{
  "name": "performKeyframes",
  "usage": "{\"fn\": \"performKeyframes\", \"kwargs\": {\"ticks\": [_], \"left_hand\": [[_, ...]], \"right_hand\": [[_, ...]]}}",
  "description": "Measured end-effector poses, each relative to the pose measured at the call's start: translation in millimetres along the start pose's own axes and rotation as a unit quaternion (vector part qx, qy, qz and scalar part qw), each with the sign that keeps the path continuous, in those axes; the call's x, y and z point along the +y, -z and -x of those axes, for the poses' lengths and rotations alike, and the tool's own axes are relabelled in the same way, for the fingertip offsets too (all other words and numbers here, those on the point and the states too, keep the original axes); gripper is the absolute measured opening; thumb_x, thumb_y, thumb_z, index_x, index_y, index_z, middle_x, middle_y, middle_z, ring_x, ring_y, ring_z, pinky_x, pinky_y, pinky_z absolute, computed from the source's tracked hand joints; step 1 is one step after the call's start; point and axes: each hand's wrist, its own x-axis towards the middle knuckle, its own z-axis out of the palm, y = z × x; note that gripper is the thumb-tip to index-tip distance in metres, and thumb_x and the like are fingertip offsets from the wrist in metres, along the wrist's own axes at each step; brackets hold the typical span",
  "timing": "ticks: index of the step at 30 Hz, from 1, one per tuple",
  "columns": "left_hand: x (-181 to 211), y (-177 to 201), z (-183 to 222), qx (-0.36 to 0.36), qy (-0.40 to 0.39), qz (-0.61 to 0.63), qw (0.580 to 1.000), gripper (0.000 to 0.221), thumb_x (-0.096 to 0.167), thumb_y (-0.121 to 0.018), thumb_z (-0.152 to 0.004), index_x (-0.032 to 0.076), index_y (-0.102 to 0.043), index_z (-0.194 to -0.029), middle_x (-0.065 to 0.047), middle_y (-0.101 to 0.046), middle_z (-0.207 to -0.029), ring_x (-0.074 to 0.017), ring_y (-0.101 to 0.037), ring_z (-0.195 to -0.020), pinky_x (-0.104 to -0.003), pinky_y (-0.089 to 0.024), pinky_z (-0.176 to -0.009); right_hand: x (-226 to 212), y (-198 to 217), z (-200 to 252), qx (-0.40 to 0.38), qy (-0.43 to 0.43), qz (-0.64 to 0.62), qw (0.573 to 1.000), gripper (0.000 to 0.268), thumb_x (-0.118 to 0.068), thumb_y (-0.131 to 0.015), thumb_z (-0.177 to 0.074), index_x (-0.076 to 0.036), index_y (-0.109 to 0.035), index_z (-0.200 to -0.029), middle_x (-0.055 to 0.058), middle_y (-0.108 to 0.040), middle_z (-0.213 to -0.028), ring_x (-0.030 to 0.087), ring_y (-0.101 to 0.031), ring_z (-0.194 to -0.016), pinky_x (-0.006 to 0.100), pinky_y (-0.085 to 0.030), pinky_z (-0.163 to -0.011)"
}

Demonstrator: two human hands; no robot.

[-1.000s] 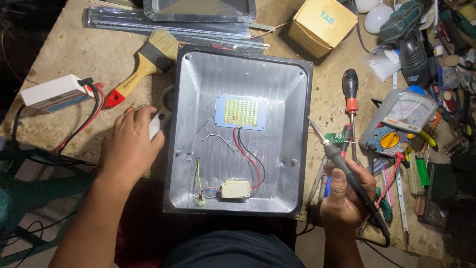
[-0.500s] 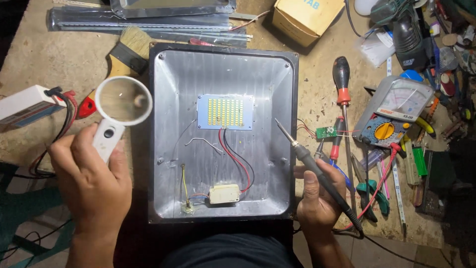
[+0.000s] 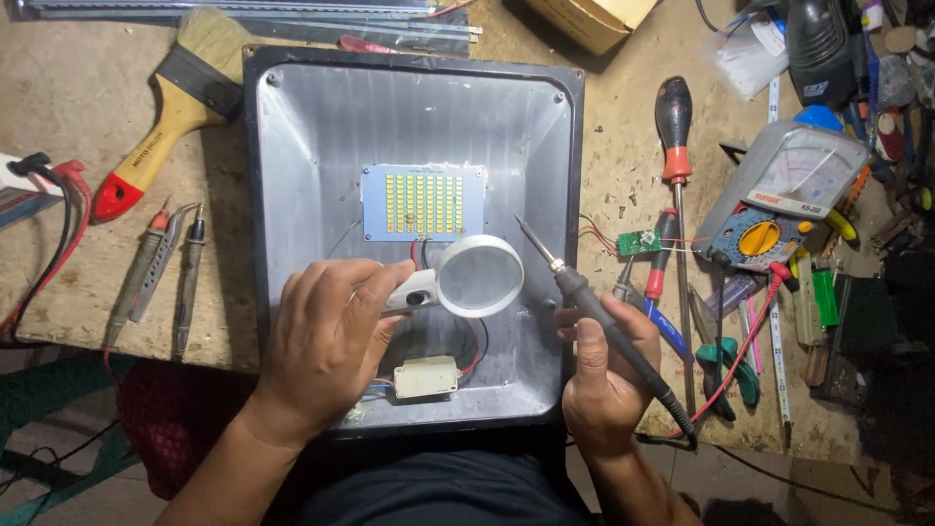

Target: Soldering wires to a circuit board inside an LED floodlight housing and testing connections with a multimeter.

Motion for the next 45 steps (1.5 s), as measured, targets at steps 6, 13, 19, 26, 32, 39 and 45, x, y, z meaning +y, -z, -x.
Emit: {"fn": "performKeyframes", "kwargs": {"ticks": [6, 13, 19, 26, 32, 39, 45], "left_hand": [[1.5, -1.6, -3.3, -0.004, -0.003, 0.002, 1.000, 0.047, 0.018, -0.071, -0.097, 0.010, -0.059, -0.141, -0.009, -0.058, -0.119, -0.0276, -0.058, -0.099, -0.043, -0.044, -0.077], [2.1, 7.6, -7.7, 0.002, -0.001, -0.007, 1.000, 0.041, 0.018, -0.069, -0.101, 0.008, -0.060, -0.140, -0.010, -0.059, -0.119, -0.0282, -0.059, -0.099, -0.043, -0.044, -0.077], [3.9, 21.6, -3.5, 0.014, 0.021, -0.023, 0.999, 0.039, 0.018, -0.072, -0.101, 0.008, -0.063, -0.138, -0.010, -0.059, -0.118, -0.0291, -0.059, -0.097, -0.043, -0.045, -0.082], [-22.6, 50.7, 62.0, 0.112, 0.182, -0.083, 0.973, 0.045, 0.019, -0.064, -0.112, -0.018, -0.062, -0.138, -0.032, -0.051, -0.123, -0.0486, -0.058, -0.108, -0.056, -0.051, -0.093], [-31.9, 46.9, 95.1, 0.142, 0.261, -0.113, 0.948, 0.039, 0.009, -0.065, -0.115, -0.017, -0.059, -0.144, -0.033, -0.049, -0.123, -0.0524, -0.054, -0.111, -0.060, -0.045, -0.099], [-8.5, 57.2, 77.1, 0.124, 0.224, -0.123, 0.959, 0.041, 0.028, -0.065, -0.107, -0.004, -0.068, -0.132, -0.020, -0.061, -0.116, -0.0399, -0.061, -0.099, -0.049, -0.048, -0.082], [-2.1, 46.3, 76.6, 0.106, 0.130, -0.003, 0.986, 0.042, 0.033, -0.059, -0.102, 0.005, -0.065, -0.134, -0.012, -0.060, -0.115, -0.0303, -0.057, -0.101, -0.041, -0.047, -0.085]], "right_hand": [[6.9, 0.5, 0.6, -0.004, 0.010, 0.003, 1.000, 0.029, -0.015, -0.060, -0.102, -0.001, -0.053, -0.126, 0.020, -0.067, -0.103, 0.030, -0.076, -0.086, 0.033, -0.063, -0.074], [10.3, 2.5, 0.3, -0.022, 0.026, 0.005, 0.999, 0.028, -0.016, -0.060, -0.102, -0.004, -0.054, -0.127, 0.018, -0.066, -0.108, 0.030, -0.076, -0.089, 0.032, -0.063, -0.072], [8.5, -0.6, 0.7, -0.008, 0.033, 0.014, 0.999, 0.028, -0.014, -0.059, -0.102, -0.001, -0.054, -0.126, 0.020, -0.067, -0.102, 0.030, -0.076, -0.086, 0.033, -0.063, -0.072], [-7.3, 3.2, -7.1, -0.122, 0.131, 0.041, 0.983, 0.028, -0.013, -0.048, -0.110, -0.007, -0.042, -0.137, 0.023, -0.065, -0.108, 0.030, -0.073, -0.095, 0.035, -0.066, -0.078], [-30.8, -32.7, -25.9, -0.236, 0.280, 0.068, 0.928, 0.015, -0.010, -0.058, -0.108, -0.012, -0.055, -0.122, 0.015, -0.076, -0.110, 0.024, -0.082, -0.098, 0.031, -0.067, -0.081], [-23.0, -76.7, -32.4, -0.382, 0.241, 0.174, 0.875, 0.034, -0.016, -0.072, -0.098, -0.012, -0.053, -0.126, 0.016, -0.063, -0.118, 0.030, -0.067, -0.089, 0.040, -0.054, -0.070], [-23.4, -83.7, -29.4, -0.384, 0.247, 0.154, 0.876, 0.035, -0.014, -0.067, -0.098, -0.012, -0.051, -0.129, 0.021, -0.065, -0.125, 0.033, -0.071, -0.096, 0.043, -0.059, -0.071]]}}
